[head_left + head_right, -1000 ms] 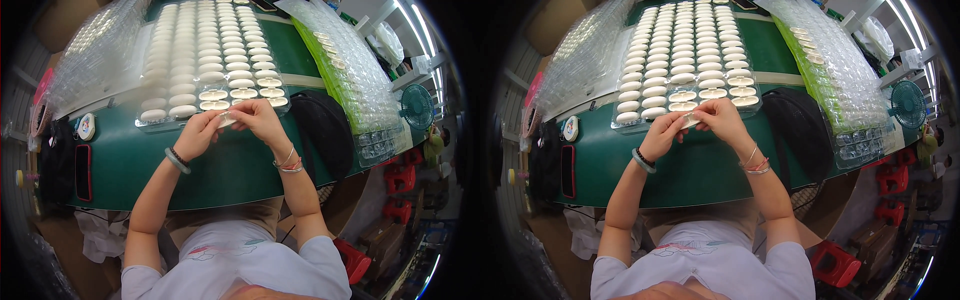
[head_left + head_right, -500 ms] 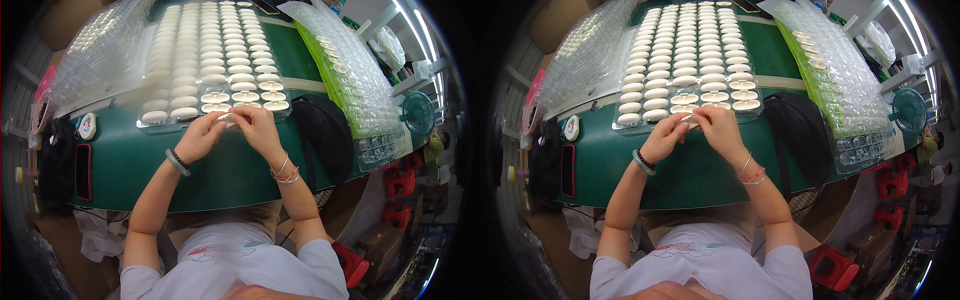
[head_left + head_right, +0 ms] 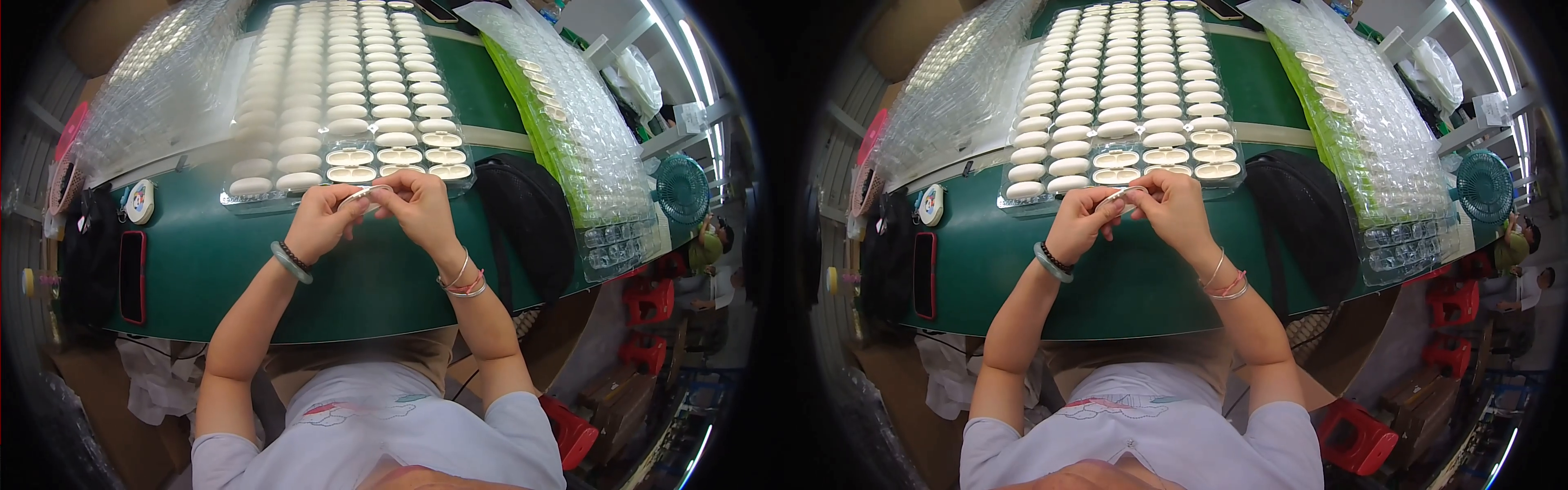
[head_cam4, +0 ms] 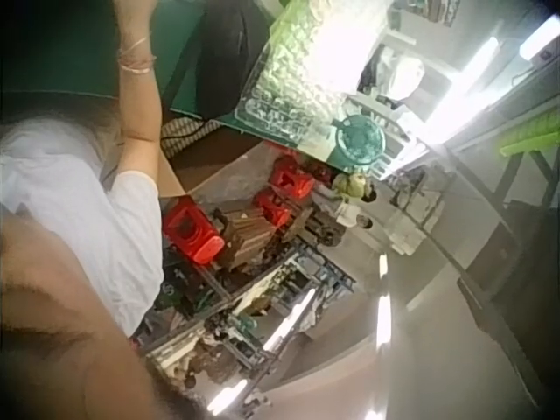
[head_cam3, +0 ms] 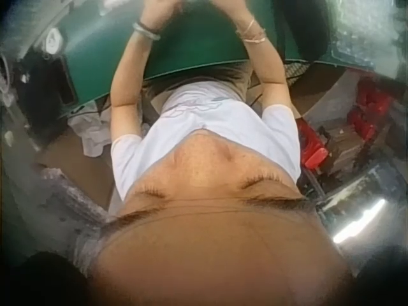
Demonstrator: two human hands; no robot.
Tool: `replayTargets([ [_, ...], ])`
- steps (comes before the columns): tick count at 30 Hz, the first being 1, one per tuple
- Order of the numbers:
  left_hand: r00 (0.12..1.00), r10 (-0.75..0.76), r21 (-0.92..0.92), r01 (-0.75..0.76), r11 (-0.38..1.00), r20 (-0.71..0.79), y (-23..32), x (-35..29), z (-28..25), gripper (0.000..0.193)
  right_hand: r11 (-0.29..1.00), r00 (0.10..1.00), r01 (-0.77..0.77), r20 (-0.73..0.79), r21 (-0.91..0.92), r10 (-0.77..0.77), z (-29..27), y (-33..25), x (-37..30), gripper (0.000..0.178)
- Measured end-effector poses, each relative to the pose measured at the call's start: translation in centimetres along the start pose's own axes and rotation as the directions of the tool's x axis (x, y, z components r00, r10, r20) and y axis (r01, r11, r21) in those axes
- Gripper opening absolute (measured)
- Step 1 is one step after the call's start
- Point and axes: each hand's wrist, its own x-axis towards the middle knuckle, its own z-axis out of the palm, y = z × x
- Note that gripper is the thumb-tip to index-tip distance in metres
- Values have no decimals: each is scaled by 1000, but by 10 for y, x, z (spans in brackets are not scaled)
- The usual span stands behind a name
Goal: The person assembles small plastic cases by fitting pieces together by hand, places them into plastic blister trays, and retrieves packaging from a box.
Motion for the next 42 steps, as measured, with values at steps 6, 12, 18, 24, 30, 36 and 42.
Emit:
replayTargets([
  [6, 999, -8, -20, 9, 1000, 47, 9, 3, -7, 25, 986, 1000, -2, -19, 169, 5, 3, 0, 3, 15],
  [12, 996, 79, 57, -76, 995, -51, 10, 2, -8, 25, 988, 992, -102, -66, 118, 110, -1, 1, 5, 17],
  [18, 956, 198, 386, -102, 917, -218, 5, 0, -3, 17, 993, 997, 41, -67, -107, -48, 6, 3, 0, 18],
  [24, 872, 421, 566, -222, 794, -249, 11, 7, -5, 15, 993, 988, 101, -120, 54, -94, 4, 6, 3, 22],
  [30, 800, 569, 866, -136, 481, -191, 27, 66, -57, 11, 986, 950, 138, -270, -94, -159, -15, -4, 11, 27],
  [36, 906, 385, 924, 19, 382, -177, 21, 89, -57, 20, 957, 910, 189, -328, -219, -254, -21, 10, 15, 20],
  [42, 912, 392, 873, -89, 480, -122, 46, 55, -87, 17, 948, 898, 204, -339, -244, -281, -25, 2, 13, 17],
])
